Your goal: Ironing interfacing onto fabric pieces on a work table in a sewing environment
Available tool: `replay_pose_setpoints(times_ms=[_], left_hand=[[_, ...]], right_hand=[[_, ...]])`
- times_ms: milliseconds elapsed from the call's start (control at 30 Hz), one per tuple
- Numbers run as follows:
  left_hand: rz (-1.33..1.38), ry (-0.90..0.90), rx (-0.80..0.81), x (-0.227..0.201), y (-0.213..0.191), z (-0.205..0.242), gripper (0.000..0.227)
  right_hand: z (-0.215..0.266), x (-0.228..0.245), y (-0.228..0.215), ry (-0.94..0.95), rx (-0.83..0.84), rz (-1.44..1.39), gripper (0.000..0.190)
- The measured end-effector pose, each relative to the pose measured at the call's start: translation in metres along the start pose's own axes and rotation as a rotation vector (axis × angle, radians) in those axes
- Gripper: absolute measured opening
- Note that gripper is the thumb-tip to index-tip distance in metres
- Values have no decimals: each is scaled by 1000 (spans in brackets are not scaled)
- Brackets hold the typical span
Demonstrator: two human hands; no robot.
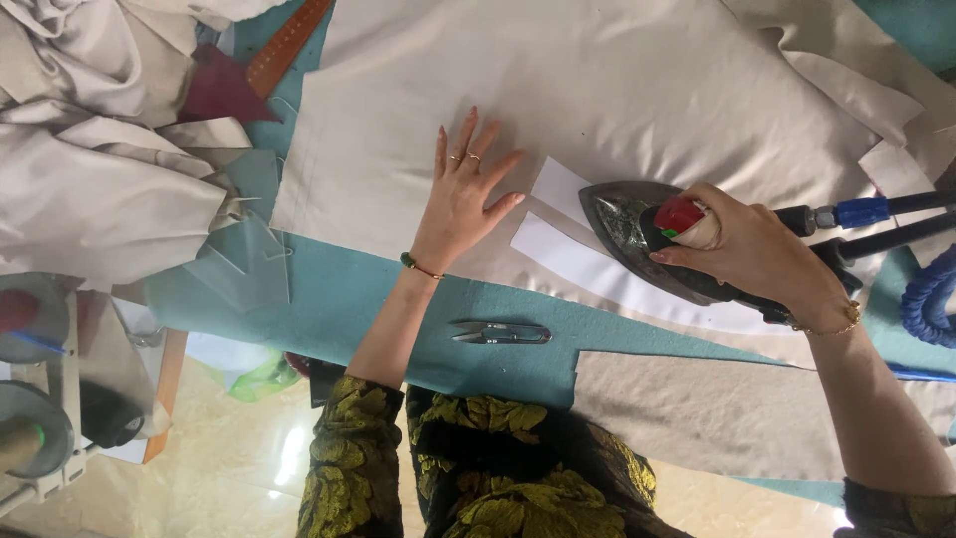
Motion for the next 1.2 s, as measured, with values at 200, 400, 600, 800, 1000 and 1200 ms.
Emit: replay_pose_setpoints(times_ms=[200,400,600,800,1000,1200], left_hand=[[-9,-14,-3,9,0,1,43],[-28,-54,-93,33,-1,4,39],[-49,-91,-98,27,-2,-1,44],[-47,-100,-107,34,3,2,45],[-80,-69,-89,33,2,1,47],[-38,-119,-29,31,-3,-2,56]], right_hand=[[-6,-6,1,-39,-14,21,53],[-6,-8,1,-33,-28,-1,57],[-5,-9,-1,-12,-85,93,63],[-3,-4,1,111,0,208,66],[-9,-3,5,65,-1,231,62],[-5,-19,10,-73,-59,295,65]])
Point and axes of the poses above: each hand's wrist, its own z-axis away from the middle knuckle, its own y-axis out of the palm, x = y × z, the point moved 9 cm from there along -z, towards the middle knuckle, and after that the axes turned 4 degrees about x, right-handed, at the moved point
